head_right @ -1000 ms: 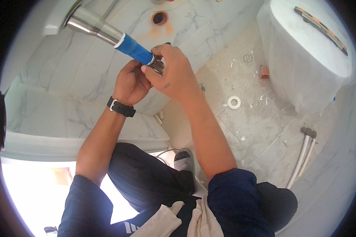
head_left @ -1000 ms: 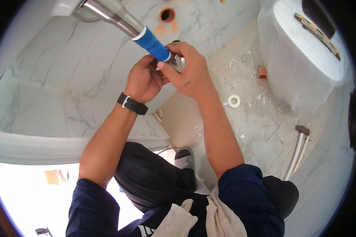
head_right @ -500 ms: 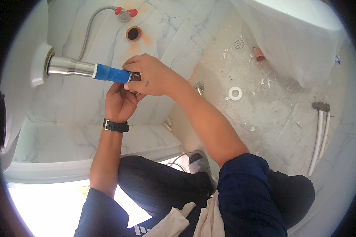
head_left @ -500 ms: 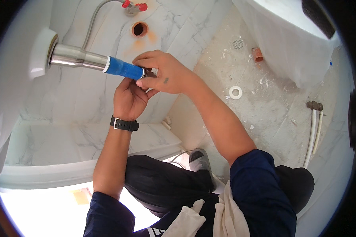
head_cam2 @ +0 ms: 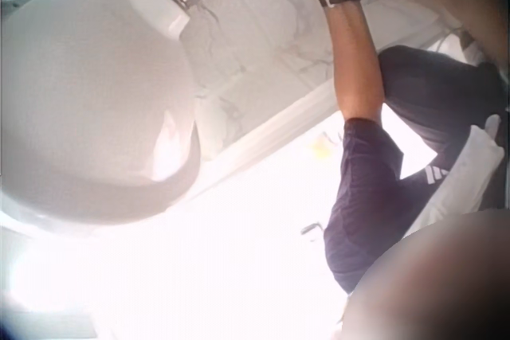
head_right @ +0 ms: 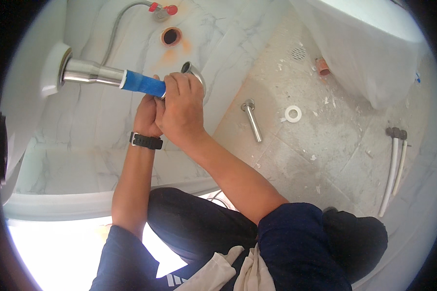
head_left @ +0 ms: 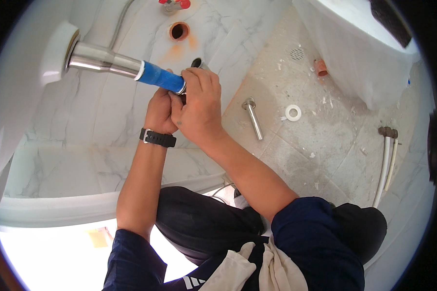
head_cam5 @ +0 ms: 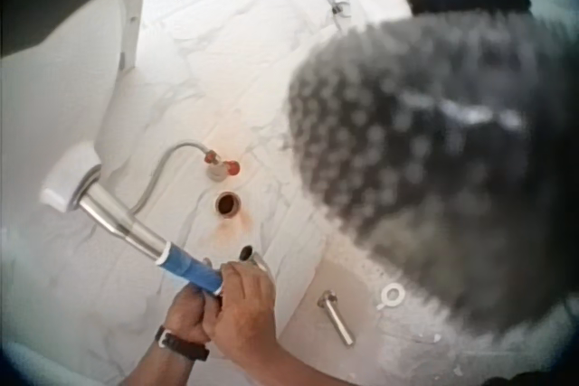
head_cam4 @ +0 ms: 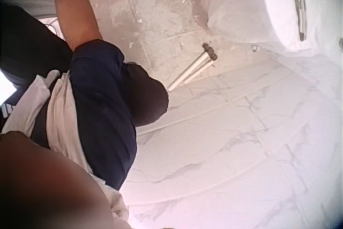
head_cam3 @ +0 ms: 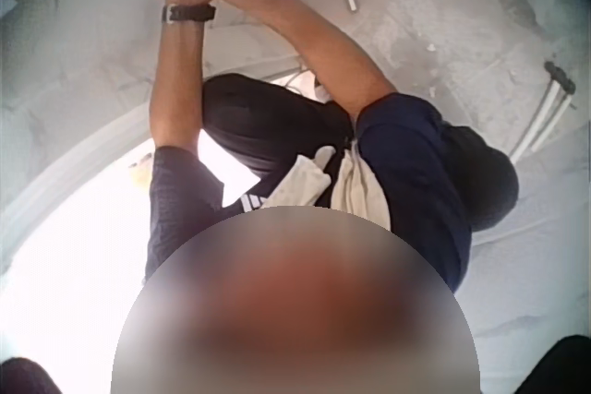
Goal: The person wraps white thread seal tape around a pipe fitting, then connects a metal P-trap to the sink drain and secures it to the wall drain. The person uses hands to tighten the connections.
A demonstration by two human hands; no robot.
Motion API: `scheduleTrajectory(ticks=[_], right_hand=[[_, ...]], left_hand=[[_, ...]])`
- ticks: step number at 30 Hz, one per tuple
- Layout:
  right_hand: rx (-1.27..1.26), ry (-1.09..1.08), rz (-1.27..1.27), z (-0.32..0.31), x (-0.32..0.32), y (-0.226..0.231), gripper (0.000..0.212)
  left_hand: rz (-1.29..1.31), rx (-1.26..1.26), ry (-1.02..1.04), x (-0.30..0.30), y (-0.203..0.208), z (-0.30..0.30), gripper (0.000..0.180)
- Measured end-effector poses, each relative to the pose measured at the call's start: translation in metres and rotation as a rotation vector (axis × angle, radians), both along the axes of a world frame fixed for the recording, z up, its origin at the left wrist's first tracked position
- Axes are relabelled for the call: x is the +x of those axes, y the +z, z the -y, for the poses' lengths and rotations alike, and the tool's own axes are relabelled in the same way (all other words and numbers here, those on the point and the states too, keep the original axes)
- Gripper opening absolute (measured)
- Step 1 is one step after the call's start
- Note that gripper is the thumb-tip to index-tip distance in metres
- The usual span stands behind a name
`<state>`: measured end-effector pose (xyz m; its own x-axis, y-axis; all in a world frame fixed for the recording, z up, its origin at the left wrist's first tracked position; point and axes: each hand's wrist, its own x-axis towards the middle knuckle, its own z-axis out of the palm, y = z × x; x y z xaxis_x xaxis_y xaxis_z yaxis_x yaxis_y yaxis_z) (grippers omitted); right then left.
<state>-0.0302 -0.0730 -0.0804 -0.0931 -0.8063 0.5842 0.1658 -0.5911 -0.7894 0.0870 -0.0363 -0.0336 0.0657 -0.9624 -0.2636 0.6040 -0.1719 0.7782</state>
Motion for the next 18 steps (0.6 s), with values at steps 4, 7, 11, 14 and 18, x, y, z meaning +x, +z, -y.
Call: scheduleTrajectory(ticks=[4, 7, 11, 14, 18], right_hand=[[-0.004, -0.008, -0.004, 0.001, 0.006, 0.0, 0.046], [-0.015, 0.014, -0.015, 0.004, 0.004, -0.003, 0.046], [-0.045, 0.097, -0.009, 0.01, -0.004, -0.006, 0.046], [-0.136, 0.23, 0.049, 0.025, -0.017, -0.01, 0.041], [0.051, 0.768, 0.021, 0.058, -0.035, -0.015, 0.041]], left_hand=[[0.236, 0.11, 0.352, -0.011, 0.001, 0.001, 0.027], [0.333, 0.073, 0.432, -0.022, 0.003, -0.005, 0.027], [0.192, 0.037, 0.366, -0.025, 0.005, -0.004, 0.029], [0.269, 0.082, 0.4, -0.024, 0.006, -0.003, 0.031], [0.257, 0.065, 0.263, -0.022, 0.009, -0.004, 0.033]])
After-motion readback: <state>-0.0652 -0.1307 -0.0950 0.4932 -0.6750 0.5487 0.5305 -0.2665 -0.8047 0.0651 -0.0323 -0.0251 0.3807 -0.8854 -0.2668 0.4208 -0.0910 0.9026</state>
